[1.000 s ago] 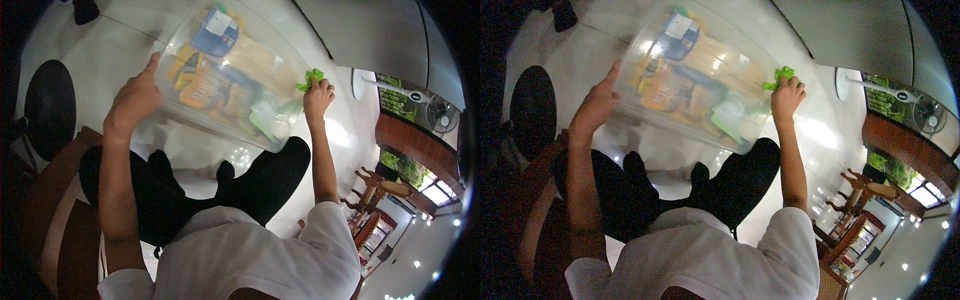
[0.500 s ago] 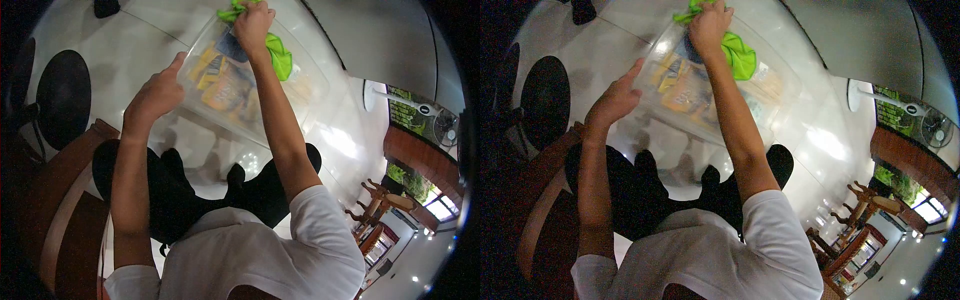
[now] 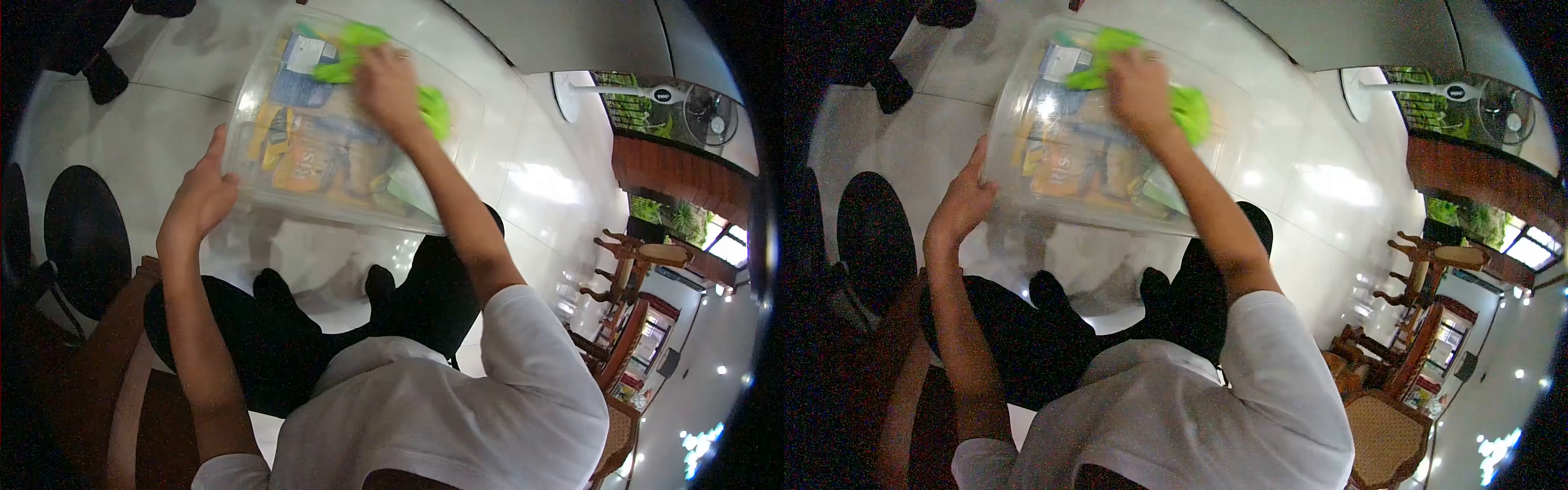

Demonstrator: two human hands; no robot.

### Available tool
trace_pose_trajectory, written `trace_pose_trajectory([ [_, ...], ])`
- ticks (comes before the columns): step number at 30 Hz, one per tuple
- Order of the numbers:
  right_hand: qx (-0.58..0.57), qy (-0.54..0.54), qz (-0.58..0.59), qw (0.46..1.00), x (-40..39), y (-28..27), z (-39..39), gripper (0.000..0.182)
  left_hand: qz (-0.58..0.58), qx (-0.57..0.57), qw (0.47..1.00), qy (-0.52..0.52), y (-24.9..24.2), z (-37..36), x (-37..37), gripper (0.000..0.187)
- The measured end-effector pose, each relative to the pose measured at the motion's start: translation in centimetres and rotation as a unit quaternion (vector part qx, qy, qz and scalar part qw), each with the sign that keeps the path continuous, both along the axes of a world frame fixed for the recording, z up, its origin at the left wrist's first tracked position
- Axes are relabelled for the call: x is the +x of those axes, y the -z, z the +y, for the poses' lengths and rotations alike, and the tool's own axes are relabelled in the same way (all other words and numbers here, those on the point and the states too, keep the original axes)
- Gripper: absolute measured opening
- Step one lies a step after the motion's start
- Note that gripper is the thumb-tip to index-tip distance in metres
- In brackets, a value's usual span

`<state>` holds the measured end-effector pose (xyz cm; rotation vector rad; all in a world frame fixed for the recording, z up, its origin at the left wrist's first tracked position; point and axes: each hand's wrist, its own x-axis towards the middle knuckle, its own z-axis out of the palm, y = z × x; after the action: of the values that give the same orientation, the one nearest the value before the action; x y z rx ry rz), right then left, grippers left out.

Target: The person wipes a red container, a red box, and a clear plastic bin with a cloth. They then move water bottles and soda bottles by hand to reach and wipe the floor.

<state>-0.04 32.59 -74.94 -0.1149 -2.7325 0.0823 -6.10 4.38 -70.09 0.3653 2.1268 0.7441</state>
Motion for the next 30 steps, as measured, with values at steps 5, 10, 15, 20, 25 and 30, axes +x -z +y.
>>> trace_pose_trajectory([
  [5, 0.222, 0.234, -0.191, 0.927, 10.1, -0.4, 11.2, 0.028, 0.079, 0.008, 0.996, 0.028, 1.6, -0.9, 0.1, 0.069],
  [10, 0.092, 0.266, -0.305, 0.910, 12.0, -4.8, 10.1, 0.017, 0.066, -0.013, 0.997, 0.028, 0.3, 0.2, 0.1, 0.067],
  [15, -0.122, 0.284, -0.109, 0.945, 12.8, 0.2, -1.4, 0.018, 0.070, 0.011, 0.997, 0.020, 1.5, -0.7, -0.5, 0.066],
  [20, -0.234, 0.013, -0.015, 0.972, 5.2, -0.2, -16.4, 0.017, -0.002, -0.020, 0.999, 0.026, -1.5, -0.6, -1.4, 0.063],
  [25, -0.276, 0.002, -0.055, 0.959, 0.3, -2.4, -17.0, 0.013, -0.073, -0.045, 0.989, -0.119, -2.2, -0.6, -2.3, 0.050],
  [30, -0.254, -0.137, -0.005, 0.957, 13.9, -4.3, -10.2, 0.025, 0.016, -0.002, 0.976, -0.219, -0.6, 2.5, 0.0, 0.049],
])
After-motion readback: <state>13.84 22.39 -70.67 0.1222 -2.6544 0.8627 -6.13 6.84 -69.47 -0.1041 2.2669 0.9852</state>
